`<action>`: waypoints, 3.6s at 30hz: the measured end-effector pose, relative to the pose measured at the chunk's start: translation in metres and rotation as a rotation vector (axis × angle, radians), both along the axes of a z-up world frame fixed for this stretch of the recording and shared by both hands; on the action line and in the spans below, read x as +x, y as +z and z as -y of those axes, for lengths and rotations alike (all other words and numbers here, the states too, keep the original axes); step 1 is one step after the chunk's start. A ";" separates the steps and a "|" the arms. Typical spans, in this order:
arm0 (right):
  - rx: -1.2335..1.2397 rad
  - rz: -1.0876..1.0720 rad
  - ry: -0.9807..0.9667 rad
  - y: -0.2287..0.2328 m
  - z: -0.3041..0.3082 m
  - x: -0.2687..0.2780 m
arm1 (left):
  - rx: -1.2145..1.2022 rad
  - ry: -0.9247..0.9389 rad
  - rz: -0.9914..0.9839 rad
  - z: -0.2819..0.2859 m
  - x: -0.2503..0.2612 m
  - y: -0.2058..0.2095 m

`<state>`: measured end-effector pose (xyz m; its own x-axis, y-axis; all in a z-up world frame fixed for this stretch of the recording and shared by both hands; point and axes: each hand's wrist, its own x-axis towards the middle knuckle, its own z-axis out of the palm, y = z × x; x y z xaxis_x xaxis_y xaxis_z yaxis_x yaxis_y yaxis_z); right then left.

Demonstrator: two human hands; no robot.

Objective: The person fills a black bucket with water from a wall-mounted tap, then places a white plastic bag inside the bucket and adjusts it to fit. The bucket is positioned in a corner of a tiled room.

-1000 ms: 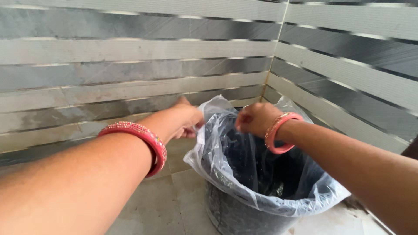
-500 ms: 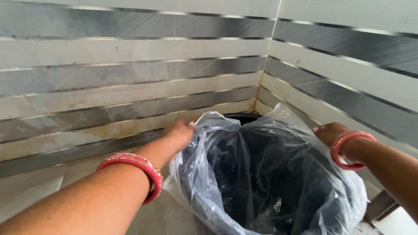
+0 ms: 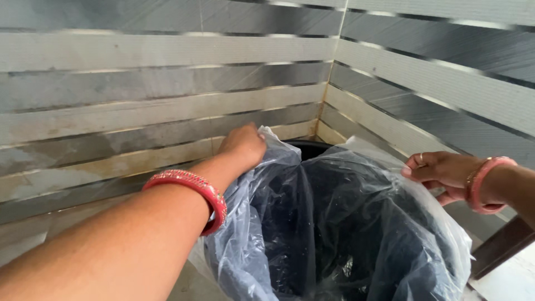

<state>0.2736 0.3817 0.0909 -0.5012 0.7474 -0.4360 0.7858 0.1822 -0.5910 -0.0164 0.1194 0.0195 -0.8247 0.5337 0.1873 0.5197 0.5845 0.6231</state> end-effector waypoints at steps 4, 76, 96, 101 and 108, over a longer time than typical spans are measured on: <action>0.077 -0.045 -0.043 -0.026 -0.006 -0.002 | 0.001 0.008 -0.019 -0.013 -0.016 -0.017; 1.248 -0.042 0.641 0.001 0.113 -0.126 | -0.527 -0.245 -0.056 0.039 0.072 0.056; 0.219 0.470 1.004 -0.095 0.097 -0.121 | -0.937 -0.652 -0.713 0.003 0.050 -0.058; 0.542 0.534 0.902 -0.104 0.086 -0.111 | -0.870 -0.618 -0.805 0.023 0.016 -0.088; 0.191 0.372 0.789 -0.092 0.093 -0.123 | -0.960 -0.557 -0.663 0.019 0.090 0.021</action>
<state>0.1503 0.2892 -0.0013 -0.7511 0.3216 -0.5765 0.5254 0.8201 -0.2269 0.0741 0.1005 0.0404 -0.3469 0.9215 -0.1748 0.8829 0.2579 -0.3923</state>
